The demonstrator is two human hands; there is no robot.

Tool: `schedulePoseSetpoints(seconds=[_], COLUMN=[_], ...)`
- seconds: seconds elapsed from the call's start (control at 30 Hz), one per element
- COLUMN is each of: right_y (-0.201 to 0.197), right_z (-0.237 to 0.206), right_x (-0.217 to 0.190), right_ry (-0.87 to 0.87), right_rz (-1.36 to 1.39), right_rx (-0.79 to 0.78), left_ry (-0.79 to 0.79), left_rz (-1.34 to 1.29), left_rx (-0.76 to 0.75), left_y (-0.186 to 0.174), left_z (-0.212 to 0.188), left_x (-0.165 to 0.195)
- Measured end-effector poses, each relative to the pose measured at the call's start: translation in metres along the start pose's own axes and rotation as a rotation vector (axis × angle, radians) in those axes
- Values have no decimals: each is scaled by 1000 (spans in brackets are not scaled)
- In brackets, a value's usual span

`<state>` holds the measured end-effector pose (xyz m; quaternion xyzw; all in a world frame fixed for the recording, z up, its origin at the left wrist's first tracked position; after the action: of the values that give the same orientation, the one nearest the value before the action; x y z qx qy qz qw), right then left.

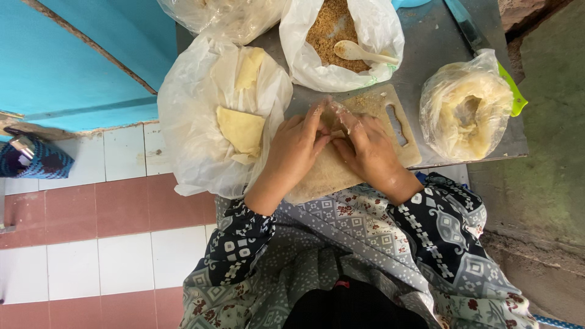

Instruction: The person sits at a small table and fills triangular pastry wrappers with a brown filling, scooping it with a spoon from a plastic bag and folding the wrappers closed by hand on a cutting board. They also knead and shape a piece of dough, and briefly use a knife on the dough at the start.

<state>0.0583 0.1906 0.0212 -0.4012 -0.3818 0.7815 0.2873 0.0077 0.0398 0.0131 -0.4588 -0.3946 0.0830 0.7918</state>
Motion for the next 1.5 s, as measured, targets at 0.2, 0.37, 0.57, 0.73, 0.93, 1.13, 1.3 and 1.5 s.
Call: schedulePoseSetpoints(seconds=[0.2, 0.37, 0.57, 0.73, 0.93, 1.13, 1.3, 1.5], right_y=[-1, -10, -5, -10, -31, -28, 1, 12], right_z=[7, 12, 21, 35, 123, 138, 88, 80], right_x=[-2, -17, -12, -19, -44, -50, -43, -59], right_ry=[-2, -91, -5, -52, -246, -11, 22, 127], right_rz=[-228, -341, -189, -250, -64, -89, -208, -48], right_rx=[-116, -84, -122, -108, 26, -392, -398, -411], left_ry=[-141, -190, -416, -515, -474, -465, -399, -445], left_rz=[122, -23, -192, -149, 46, -39, -48, -248], left_rx=[-4, 369, 532, 588, 439, 387, 373, 362], left_y=[-12, -56, -106, -127, -119, -108, -107, -102], left_z=[-3, -40, -91, -114, -112, -105, -94, -89], left_x=[4, 1, -28, -46, -63, -81, -89, -93])
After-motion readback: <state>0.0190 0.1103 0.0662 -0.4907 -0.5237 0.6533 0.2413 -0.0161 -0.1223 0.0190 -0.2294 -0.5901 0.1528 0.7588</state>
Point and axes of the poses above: each hand's wrist, its own z-axis towards the middle knuckle, its own y-axis out of the palm, x = y × z, the point moved 5 cm from there along z, towards the middle knuckle, and after that the axes turned 12 degrees about -x, right-handed, at the moved point
